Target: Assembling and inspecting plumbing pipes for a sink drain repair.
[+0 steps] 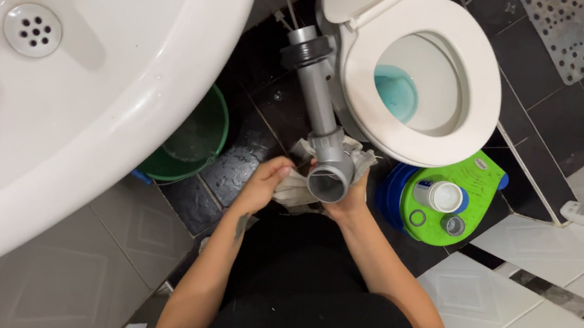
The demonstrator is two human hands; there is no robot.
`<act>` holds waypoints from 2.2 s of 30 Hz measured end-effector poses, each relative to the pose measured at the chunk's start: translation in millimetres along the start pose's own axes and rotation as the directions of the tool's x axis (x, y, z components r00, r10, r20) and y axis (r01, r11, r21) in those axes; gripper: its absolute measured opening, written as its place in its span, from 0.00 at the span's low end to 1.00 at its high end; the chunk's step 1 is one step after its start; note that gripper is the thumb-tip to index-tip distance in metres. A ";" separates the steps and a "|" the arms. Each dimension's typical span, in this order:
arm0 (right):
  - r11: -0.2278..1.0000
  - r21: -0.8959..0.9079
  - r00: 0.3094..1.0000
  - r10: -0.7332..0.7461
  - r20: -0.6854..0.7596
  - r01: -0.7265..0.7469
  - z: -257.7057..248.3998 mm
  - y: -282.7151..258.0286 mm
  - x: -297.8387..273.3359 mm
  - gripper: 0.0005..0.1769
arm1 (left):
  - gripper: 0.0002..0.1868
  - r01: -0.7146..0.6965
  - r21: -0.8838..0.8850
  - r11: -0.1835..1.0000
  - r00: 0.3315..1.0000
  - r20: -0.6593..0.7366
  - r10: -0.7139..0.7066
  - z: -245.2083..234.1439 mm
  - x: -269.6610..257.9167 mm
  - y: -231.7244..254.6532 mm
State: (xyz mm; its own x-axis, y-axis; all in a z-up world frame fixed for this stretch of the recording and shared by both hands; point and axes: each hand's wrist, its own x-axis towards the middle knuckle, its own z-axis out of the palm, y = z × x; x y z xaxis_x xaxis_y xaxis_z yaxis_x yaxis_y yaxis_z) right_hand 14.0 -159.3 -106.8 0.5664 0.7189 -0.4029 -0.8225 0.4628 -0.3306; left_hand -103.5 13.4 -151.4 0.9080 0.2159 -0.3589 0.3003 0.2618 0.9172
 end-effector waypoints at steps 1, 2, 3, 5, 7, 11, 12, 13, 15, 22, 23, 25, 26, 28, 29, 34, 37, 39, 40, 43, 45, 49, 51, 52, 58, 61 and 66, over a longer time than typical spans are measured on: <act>1.000 0.001 1.000 0.006 0.000 -0.006 -1.4 1.3 0.4 0.49 | 0.09 0.002 -0.001 1.000 1.000 -0.006 -0.002 0.9 -1.1 2.7; 1.000 -0.007 1.000 -0.016 0.023 0.017 -2.8 1.9 1.0 0.49 | 0.08 -0.077 0.110 0.991 0.996 -0.038 0.082 2.2 -1.3 5.6; 0.999 -0.014 0.998 -0.039 0.045 0.039 -4.3 2.3 1.6 0.49 | 0.08 -0.151 0.221 0.963 0.984 -0.061 0.168 3.5 -1.4 8.5; 0.999 0.016 0.995 -0.041 0.086 0.040 1.5 -0.9 4.7 0.48 | 0.08 -0.037 0.325 0.945 0.983 -0.158 0.093 5.4 -8.5 29.5; 0.998 0.046 0.991 -0.053 0.123 0.047 0.4 -4.0 6.9 0.48 | 0.10 0.083 0.413 0.907 0.967 -0.252 0.026 2.6 -10.3 26.2; 0.997 0.036 0.998 -0.065 0.019 0.065 -3.9 -5.6 11.7 0.45 | 0.17 0.103 0.467 0.878 0.975 -0.221 0.003 -20.3 -5.5 -33.6; 0.997 0.046 0.998 -0.058 0.014 0.058 -3.5 -5.4 11.4 0.46 | 0.12 0.031 0.413 0.910 0.995 -0.101 0.012 -26.4 -4.6 -50.7; 0.997 0.045 0.998 -0.059 0.013 0.058 -3.9 -6.7 11.3 0.46 | 0.12 0.031 0.412 0.911 0.995 -0.100 0.012 -23.0 -14.2 -18.8; 0.993 0.099 0.986 -0.074 0.150 0.059 -4.4 -9.2 12.0 0.46 | 0.10 -0.072 0.446 0.892 0.984 0.176 -0.008 -17.2 -33.2 45.5; 0.995 0.090 0.998 0.049 -0.031 -0.046 -8.9 -9.7 16.9 0.44 | 0.08 0.030 0.410 0.911 0.978 -0.200 0.058 -18.3 -38.8 14.7; 0.989 0.115 0.995 0.096 0.006 -0.096 -15.5 -7.1 18.3 0.39 | 0.07 0.028 0.422 0.906 0.962 -0.258 0.091 -14.3 -37.3 8.7; 0.981 0.135 0.990 0.136 0.044 -0.141 -19.8 -6.6 20.0 0.34 | 0.07 0.022 0.434 0.901 0.942 -0.311 0.126 -10.4 -31.6 -10.3; 0.974 0.149 0.985 0.163 0.060 -0.171 -17.6 -6.4 19.6 0.35 | 0.07 -0.001 0.393 0.919 0.938 -0.319 0.138 -11.2 -30.5 -23.9; 0.966 0.160 0.978 0.191 0.079 -0.202 -18.5 -5.2 18.0 0.36 | 0.11 -0.028 0.352 0.936 0.932 -0.330 0.151 -17.9 -27.3 -51.1; 0.987 0.075 0.986 0.138 0.090 -0.145 -21.5 -4.4 16.8 0.43 | 0.11 -0.022 0.309 0.951 0.953 -0.281 0.114 -23.8 -25.1 -64.6; 0.997 -0.060 0.999 0.041 -0.017 -0.042 -33.7 8.1 14.9 0.35 | 0.23 -0.273 -0.049 0.961 0.950 -0.172 0.262 -17.2 -14.3 32.2; 0.956 -0.273 0.963 0.037 -0.266 -0.112 -44.3 24.3 14.8 0.38 | 0.32 -0.212 -0.190 0.959 0.972 -0.141 0.187 0.6 2.5 51.9; 0.901 -0.425 0.959 -0.047 -0.280 -0.080 -70.2 35.3 23.3 0.33 | 0.29 -0.134 -0.288 0.948 0.981 -0.171 0.087 19.2 3.7 78.0; 0.901 -0.428 0.960 -0.050 -0.274 -0.075 -51.6 31.9 19.6 0.33 | 0.29 -0.141 -0.286 0.948 0.981 -0.171 0.094 16.1 6.8 75.5; 0.890 -0.453 0.984 -0.039 -0.171 -0.044 -9.4 21.9 4.8 0.29 | 0.25 -0.187 -0.464 0.866 0.967 -0.244 0.078 9.4 7.0 75.2; 0.930 -0.358 0.974 -0.003 -0.225 -0.080 3.8 13.9 0.3 0.27 | 0.20 -0.225 -0.516 0.827 0.953 -0.294 0.076 3.4 -2.1 87.3; 0.870 -0.469 0.956 0.012 -0.292 -0.154 -86.0 24.5 23.7 0.22 | 0.18 -0.187 -0.627 0.756 0.953 -0.301 -0.014 0.1 -7.2 101.6; 0.862 -0.495 0.963 -0.028 -0.266 -0.112 -87.5 28.7 25.4 0.23 | 0.19 -0.193 -0.627 0.755 0.952 -0.305 -0.010 0.5 -8.7 99.5; 0.861 -0.494 0.963 -0.024 -0.268 -0.116 -76.9 27.8 24.7 0.23 | 0.19 -0.192 -0.628 0.754 0.951 -0.307 -0.014 1.4 -9.0 99.7; 0.814 -0.581 0.971 -0.127 -0.203 -0.015 -61.6 23.3 24.3 0.16 | 0.19 -0.187 -0.629 0.755 0.958 -0.285 -0.001 5.4 -6.3 95.4; 0.775 -0.611 0.947 -0.051 -0.317 -0.163 -39.8 19.3 21.9 0.20 | 0.19 -0.195 -0.652 0.733 0.958 -0.285 0.002 7.7 -3.8 89.0; -0.012 -0.954 0.946 0.126 -0.299 -0.300 0.3 3.1 -0.1 0.22 | 0.20 -0.338 -0.741 0.580 0.929 -0.361 0.079 13.7 -3.3 74.0</act>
State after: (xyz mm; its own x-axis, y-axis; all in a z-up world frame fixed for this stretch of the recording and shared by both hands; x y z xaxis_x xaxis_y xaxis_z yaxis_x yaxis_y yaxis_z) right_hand 11.4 -157.8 -107.6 0.4479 0.5834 -0.6775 -0.1114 -0.7155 -0.6897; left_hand -80.3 19.2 -80.0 0.7619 0.5612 -0.3233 -0.3488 0.7762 0.5252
